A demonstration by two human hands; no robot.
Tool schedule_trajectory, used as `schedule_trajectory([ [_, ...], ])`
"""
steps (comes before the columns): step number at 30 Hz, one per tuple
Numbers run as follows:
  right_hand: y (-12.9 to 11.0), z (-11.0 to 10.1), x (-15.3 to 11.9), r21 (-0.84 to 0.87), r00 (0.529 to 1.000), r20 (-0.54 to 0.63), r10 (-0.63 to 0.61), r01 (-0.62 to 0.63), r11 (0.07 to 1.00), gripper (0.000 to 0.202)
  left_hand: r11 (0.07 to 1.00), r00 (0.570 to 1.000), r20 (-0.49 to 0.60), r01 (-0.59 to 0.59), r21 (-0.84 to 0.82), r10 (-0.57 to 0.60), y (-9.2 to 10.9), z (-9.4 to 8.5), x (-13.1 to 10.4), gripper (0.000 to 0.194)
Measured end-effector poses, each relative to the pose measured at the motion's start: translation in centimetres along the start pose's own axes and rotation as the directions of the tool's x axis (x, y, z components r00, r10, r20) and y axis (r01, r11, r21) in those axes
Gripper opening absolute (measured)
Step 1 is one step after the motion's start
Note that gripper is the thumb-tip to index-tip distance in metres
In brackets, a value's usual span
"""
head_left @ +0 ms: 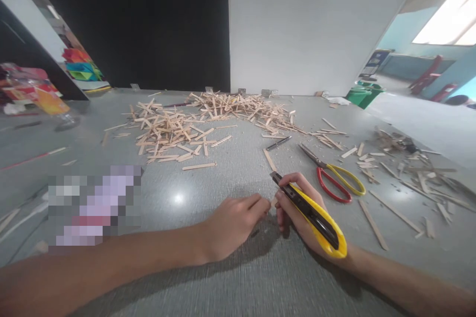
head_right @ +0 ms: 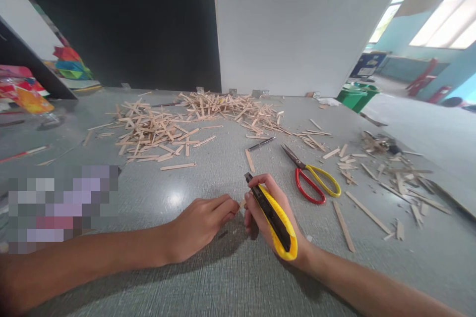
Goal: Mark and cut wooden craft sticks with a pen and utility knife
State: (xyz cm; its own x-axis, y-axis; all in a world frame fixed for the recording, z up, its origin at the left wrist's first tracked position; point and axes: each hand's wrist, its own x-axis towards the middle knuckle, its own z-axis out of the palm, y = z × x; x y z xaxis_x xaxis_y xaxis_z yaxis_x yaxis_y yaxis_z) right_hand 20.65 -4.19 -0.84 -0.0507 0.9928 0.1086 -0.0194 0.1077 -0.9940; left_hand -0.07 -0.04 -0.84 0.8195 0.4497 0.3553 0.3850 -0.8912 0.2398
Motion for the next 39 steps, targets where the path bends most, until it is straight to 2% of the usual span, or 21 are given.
schedule_trajectory([
  [15,0.04,-0.10,-0.05,-0.014,1.000,0.016,-0.024,0.025,1.000,0.021,0.999,0.998,0.057,-0.016,0.041,0.014,0.49,-0.87,0.22,0.024],
  [19,-0.02,0.01,-0.09,-0.001,1.000,0.015,-0.015,0.015,1.000,0.021,0.999,0.998,0.053,-0.021,0.025,0.019,0.44,-0.77,0.30,0.020],
  [24,-0.20,0.13,-0.10,-0.042,0.998,-0.022,-0.063,0.062,0.997,0.020,0.999,0.998,-0.040,0.050,-0.004,-0.050,0.33,-0.12,0.02,0.011],
  [29,-0.72,0.30,-0.24,-0.012,0.990,-0.092,-0.106,0.106,0.994,0.021,0.993,0.975,-0.188,0.109,-0.048,-0.116,0.59,-0.65,-0.13,0.010],
  [34,-0.71,0.40,-0.30,-0.017,0.986,-0.075,-0.149,0.148,0.989,0.018,0.996,0.956,-0.283,0.069,-0.058,-0.082,0.57,-1.06,-0.40,0.012],
  [39,-0.44,0.30,-0.33,-0.011,0.990,-0.059,-0.126,0.126,0.992,0.020,0.999,0.949,-0.313,0.021,-0.026,-0.028,0.62,-1.05,-0.65,0.021],
])
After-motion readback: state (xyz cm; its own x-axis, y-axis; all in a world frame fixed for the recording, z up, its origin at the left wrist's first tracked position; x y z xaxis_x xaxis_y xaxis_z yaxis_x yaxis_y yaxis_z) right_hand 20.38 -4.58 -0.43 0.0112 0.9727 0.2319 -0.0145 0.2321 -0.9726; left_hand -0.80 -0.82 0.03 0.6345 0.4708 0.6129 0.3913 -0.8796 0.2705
